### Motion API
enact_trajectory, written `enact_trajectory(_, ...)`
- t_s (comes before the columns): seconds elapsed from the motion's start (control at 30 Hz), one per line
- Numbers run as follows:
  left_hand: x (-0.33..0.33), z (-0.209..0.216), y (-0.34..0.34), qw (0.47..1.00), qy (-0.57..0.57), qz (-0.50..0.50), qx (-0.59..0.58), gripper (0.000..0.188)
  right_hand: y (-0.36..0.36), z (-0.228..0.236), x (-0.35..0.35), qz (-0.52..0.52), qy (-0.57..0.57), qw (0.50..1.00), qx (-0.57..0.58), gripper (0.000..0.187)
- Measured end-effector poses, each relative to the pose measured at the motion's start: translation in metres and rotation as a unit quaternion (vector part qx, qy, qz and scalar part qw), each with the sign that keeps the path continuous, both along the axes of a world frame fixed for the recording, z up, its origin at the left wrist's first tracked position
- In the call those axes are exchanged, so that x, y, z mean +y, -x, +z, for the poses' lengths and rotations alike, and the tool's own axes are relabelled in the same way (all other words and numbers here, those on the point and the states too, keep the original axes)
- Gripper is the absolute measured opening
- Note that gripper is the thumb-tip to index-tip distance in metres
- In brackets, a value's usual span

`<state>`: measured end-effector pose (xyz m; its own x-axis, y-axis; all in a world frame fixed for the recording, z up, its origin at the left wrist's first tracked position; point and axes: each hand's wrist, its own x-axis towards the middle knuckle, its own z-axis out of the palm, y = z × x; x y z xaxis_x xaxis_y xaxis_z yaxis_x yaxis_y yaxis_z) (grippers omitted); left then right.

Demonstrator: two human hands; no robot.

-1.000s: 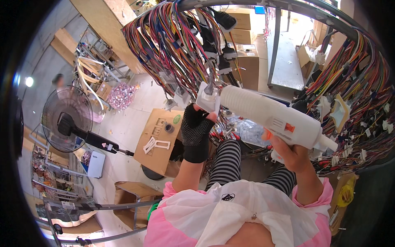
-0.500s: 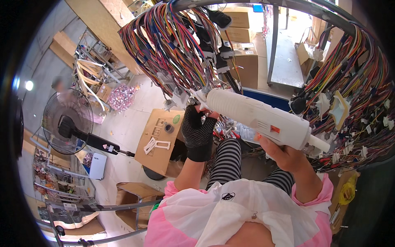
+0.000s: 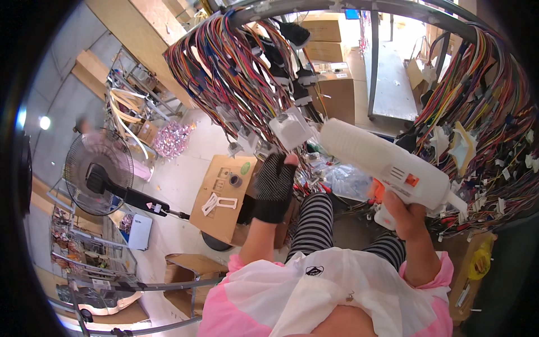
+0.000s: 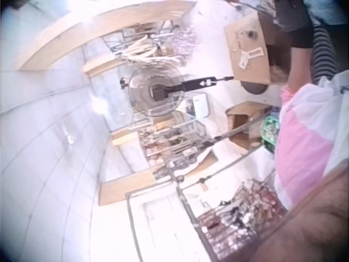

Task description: Apply hot glue to connectors on a large wire harness assembly.

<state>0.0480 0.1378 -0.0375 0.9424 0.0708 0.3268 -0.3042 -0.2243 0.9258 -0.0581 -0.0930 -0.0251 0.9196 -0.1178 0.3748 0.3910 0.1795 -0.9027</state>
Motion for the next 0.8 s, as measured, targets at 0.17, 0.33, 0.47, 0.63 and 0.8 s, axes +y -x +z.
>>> enact_trajectory(0.17, 0.007, 0.083, -0.003, 0.949, -0.245, 0.077, -0.182, 0.015, 0.004, -0.003, -0.006, -0.038, -0.015, 0.999, -0.027, 0.036)
enact_trajectory(0.33, -0.007, 0.16, -0.081, 0.832, -0.258, 0.283, -0.402, 0.025, 0.011, -0.004, -0.009, -0.032, -0.035, 0.999, -0.019, 0.035)
enact_trajectory(0.47, -0.015, 0.191, -0.1, 0.852, -0.339, 0.196, -0.347, 0.033, 0.022, -0.016, -0.014, -0.053, -0.035, 0.998, -0.011, 0.036)
enact_trajectory(0.63, -0.075, 0.213, -0.049, 0.84, -0.399, 0.077, -0.358, 0.023, 0.045, -0.016, -0.018, -0.016, -0.048, 0.999, -0.012, 0.038)
enact_trajectory(0.8, -0.145, 0.227, -0.033, 0.883, -0.282, -0.104, -0.361, 0.021, 0.075, -0.007, -0.016, -0.071, -0.021, 0.997, -0.02, 0.045)
